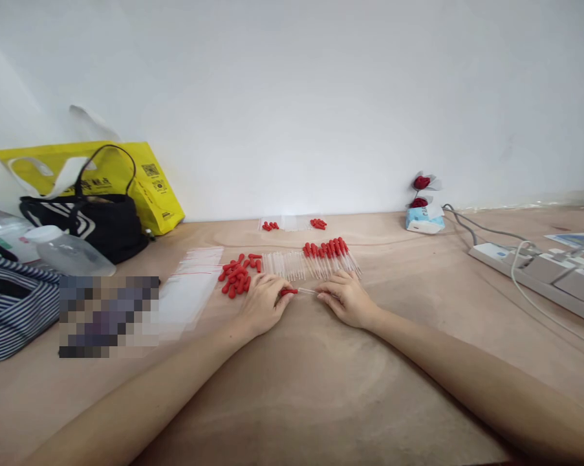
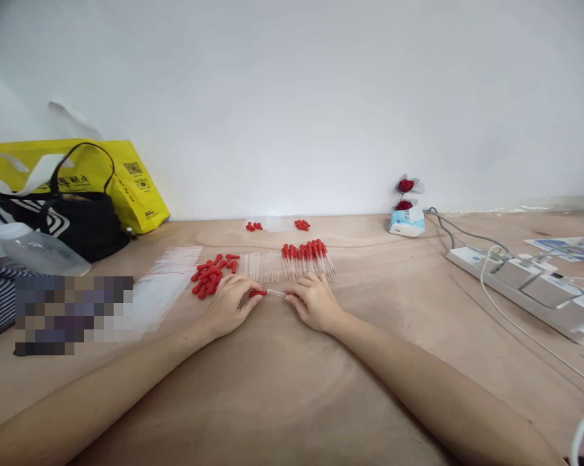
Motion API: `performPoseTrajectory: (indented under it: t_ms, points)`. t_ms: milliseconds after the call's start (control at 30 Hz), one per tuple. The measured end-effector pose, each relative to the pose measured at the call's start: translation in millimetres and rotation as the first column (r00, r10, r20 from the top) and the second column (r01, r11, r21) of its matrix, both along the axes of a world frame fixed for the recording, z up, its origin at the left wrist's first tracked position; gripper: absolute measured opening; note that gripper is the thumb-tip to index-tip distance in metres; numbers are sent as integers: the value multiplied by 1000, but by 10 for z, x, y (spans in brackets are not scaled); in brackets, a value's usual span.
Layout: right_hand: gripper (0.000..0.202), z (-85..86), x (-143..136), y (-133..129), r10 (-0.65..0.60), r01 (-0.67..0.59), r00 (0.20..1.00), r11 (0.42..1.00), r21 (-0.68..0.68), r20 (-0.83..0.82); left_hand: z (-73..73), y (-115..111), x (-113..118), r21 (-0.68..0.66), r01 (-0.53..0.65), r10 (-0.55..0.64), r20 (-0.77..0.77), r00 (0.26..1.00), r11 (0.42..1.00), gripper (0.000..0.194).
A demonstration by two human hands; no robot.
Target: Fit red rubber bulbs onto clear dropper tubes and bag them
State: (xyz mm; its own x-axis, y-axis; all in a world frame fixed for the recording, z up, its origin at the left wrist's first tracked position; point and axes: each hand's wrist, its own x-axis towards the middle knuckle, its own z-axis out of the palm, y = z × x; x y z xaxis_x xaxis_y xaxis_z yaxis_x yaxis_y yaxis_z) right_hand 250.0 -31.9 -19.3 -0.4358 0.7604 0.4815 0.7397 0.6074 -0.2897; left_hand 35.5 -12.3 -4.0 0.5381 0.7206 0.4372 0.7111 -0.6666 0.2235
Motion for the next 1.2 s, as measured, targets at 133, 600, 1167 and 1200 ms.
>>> performPoseTrajectory:
  t_ms: [133, 600, 1167, 1200]
  points:
    - [19, 3, -43, -48, 11, -11, 1000, 1000, 7, 9, -15, 3, 16, -14, -22, 23, 41, 999, 1000, 9]
    - [24, -26, -92, -72, 82, -86, 996, 989, 121, 35, 5, -12, 18, -56, 6, 2, 127, 992, 998, 15]
    - [29, 71, -15, -27, 93, -156, 962, 959, 238, 256, 32, -96, 43, -4, 120, -120, -19, 993, 993, 12]
    - [28, 76, -25, -31, 88, -143, 965, 965, 218, 245, 30, -98, 43, 5, 113, -113, -22, 993, 994, 12]
